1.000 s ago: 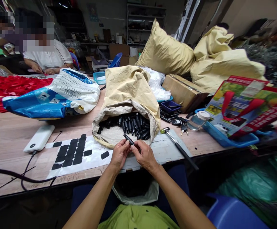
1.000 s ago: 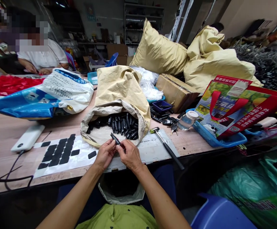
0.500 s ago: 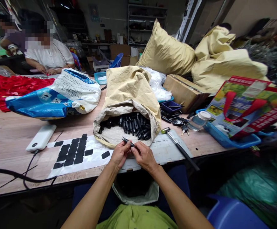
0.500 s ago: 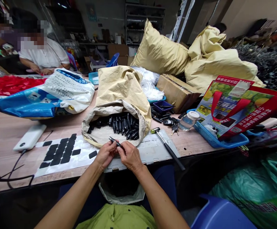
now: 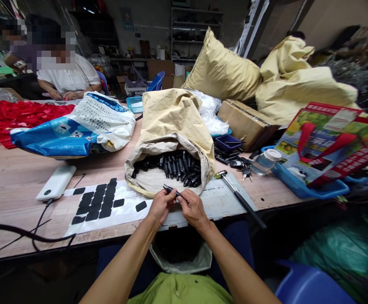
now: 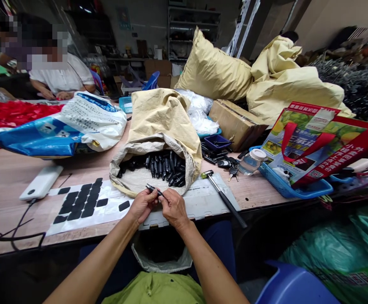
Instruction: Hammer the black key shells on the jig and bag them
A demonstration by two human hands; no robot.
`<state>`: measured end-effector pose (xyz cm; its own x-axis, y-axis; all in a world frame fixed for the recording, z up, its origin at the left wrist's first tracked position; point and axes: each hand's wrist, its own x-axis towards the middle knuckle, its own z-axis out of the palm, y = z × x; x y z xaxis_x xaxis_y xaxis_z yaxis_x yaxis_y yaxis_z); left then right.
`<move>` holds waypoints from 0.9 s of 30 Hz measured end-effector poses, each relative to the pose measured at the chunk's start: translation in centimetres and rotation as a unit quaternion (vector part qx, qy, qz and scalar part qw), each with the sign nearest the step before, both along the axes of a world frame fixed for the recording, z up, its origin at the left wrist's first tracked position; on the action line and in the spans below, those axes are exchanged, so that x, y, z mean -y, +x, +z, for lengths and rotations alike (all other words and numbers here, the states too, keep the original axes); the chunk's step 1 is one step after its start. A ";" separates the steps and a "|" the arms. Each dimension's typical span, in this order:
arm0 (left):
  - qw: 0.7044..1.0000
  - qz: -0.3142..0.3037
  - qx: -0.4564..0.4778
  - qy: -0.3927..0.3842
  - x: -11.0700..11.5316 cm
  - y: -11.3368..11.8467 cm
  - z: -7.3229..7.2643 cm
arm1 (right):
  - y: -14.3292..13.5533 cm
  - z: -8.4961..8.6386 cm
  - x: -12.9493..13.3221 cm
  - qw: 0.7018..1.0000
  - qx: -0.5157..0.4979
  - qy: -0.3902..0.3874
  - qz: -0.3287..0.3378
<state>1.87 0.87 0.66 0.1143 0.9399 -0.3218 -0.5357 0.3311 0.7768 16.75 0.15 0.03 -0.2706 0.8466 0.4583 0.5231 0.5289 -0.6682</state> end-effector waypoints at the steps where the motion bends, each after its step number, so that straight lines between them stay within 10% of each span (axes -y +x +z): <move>1: 1.000 0.001 0.000 -0.003 0.0 0.0 0.0 | 0.0 0.0 0.0 1.000 0.000 0.002 0.000; 27: 1.000 0.026 -0.005 0.006 0.5 0.5 0.2 | 0.0 -0.3 -0.1 0.999 0.005 -0.041 -0.009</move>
<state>2.36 0.33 0.83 0.0624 0.9484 -0.3108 -0.5439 0.2934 0.7862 16.71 0.25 -0.30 -0.2592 0.8862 0.3841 0.5382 0.4627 -0.7044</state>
